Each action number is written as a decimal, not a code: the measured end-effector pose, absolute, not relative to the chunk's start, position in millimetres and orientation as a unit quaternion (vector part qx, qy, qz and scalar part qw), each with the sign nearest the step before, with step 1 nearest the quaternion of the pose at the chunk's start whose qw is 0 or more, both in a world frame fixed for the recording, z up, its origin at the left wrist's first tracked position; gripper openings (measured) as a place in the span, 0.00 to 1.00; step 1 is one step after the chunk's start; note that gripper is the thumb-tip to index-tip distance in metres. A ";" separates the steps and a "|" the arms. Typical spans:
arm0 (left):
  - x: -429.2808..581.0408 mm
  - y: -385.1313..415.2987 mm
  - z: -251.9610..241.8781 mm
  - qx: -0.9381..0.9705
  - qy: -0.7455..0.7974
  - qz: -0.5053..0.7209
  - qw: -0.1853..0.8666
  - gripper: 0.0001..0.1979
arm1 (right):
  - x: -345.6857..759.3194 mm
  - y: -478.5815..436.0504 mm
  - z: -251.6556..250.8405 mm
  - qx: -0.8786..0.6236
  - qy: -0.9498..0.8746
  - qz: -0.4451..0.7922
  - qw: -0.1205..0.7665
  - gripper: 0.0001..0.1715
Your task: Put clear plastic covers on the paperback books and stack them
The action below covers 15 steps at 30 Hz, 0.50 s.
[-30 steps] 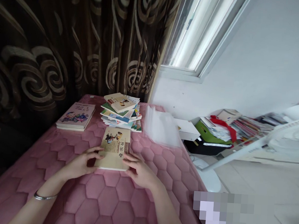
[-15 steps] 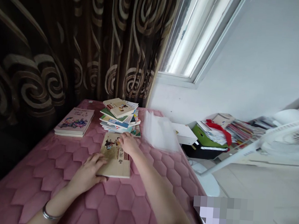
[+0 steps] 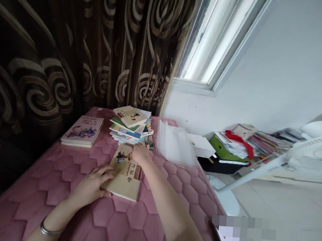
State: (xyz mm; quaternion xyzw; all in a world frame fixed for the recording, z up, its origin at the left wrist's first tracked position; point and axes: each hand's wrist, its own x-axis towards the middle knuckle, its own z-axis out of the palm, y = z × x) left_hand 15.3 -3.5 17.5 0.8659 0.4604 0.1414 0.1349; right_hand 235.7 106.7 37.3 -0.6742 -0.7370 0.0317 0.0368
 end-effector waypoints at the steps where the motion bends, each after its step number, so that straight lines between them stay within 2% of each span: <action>1: 11.3 -1.6 17.5 0.868 0.457 0.140 0.135 0.27 | 242.0 103.5 36.6 -0.680 -0.732 0.036 0.036 0.22; 7: 3.5 7.9 18.2 0.801 0.577 0.154 0.030 0.28 | 292.3 62.9 25.6 -0.730 -0.679 0.069 0.045 0.24; 10: 12.8 7.6 18.8 0.743 0.650 0.158 -0.011 0.18 | 309.6 33.4 15.9 -0.761 -0.642 0.075 0.056 0.25; 12: 19.8 6.4 18.7 0.739 0.656 0.153 0.030 0.09 | 315.4 17.2 9.5 -0.780 -0.617 0.078 0.078 0.24; 15: 26.3 5.0 17.7 0.741 0.637 0.161 0.137 0.11 | 318.2 3.7 3.3 -0.787 -0.596 0.078 0.138 0.20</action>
